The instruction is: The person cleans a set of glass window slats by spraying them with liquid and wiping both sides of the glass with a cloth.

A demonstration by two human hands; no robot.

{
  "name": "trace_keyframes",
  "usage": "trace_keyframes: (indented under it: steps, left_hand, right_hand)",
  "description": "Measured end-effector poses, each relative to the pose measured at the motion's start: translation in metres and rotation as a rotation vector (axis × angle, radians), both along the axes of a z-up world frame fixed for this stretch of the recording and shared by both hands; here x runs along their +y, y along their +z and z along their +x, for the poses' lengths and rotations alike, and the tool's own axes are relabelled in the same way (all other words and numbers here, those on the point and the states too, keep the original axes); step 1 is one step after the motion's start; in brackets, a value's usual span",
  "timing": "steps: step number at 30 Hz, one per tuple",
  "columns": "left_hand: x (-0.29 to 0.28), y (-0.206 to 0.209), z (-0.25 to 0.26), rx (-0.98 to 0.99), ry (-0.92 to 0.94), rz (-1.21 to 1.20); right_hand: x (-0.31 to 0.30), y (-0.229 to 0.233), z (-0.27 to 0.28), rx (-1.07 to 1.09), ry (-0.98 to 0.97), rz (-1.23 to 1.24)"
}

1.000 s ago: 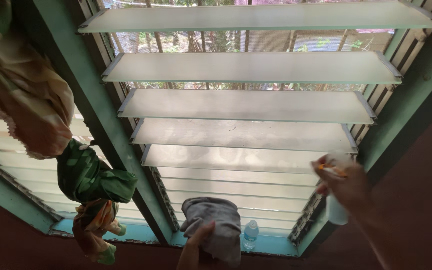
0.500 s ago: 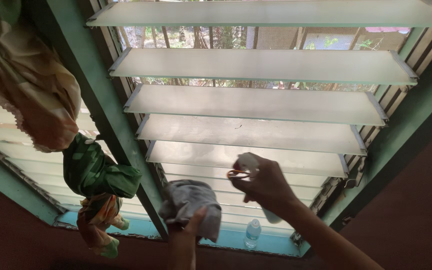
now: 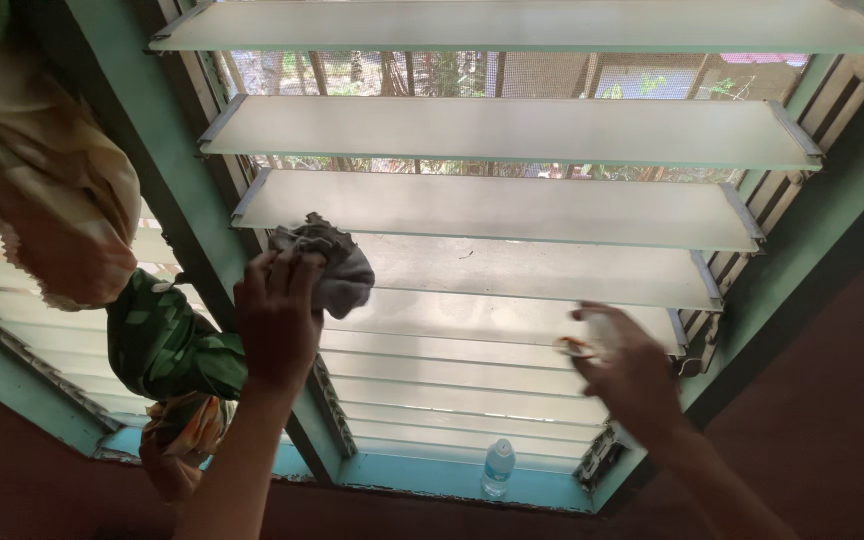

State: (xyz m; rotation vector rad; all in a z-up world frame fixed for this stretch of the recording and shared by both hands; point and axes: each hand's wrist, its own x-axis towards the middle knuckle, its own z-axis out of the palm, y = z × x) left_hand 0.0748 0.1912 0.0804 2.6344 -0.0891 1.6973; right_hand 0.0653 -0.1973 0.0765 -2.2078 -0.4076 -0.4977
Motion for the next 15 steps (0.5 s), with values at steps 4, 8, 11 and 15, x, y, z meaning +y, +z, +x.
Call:
trace_keyframes:
  steps: [4, 8, 11, 15]
  left_hand:
    - [0.005, 0.000, 0.031, -0.006, -0.001, -0.033]
    - [-0.007, -0.019, 0.051, -0.071, 0.015, -0.179]
    - [-0.007, -0.025, 0.066, -0.052, 0.124, -0.292]
    - [-0.006, -0.016, 0.094, -0.114, 0.164, -0.696]
  right_hand:
    - [-0.065, -0.020, 0.015, 0.002, -0.263, 0.019]
    - [-0.100, -0.025, 0.023, -0.060, -0.372, -0.030]
    - [-0.110, -0.024, 0.025, -0.001, -0.397, -0.061]
    - [-0.110, -0.027, 0.025, 0.014, -0.407, -0.098]
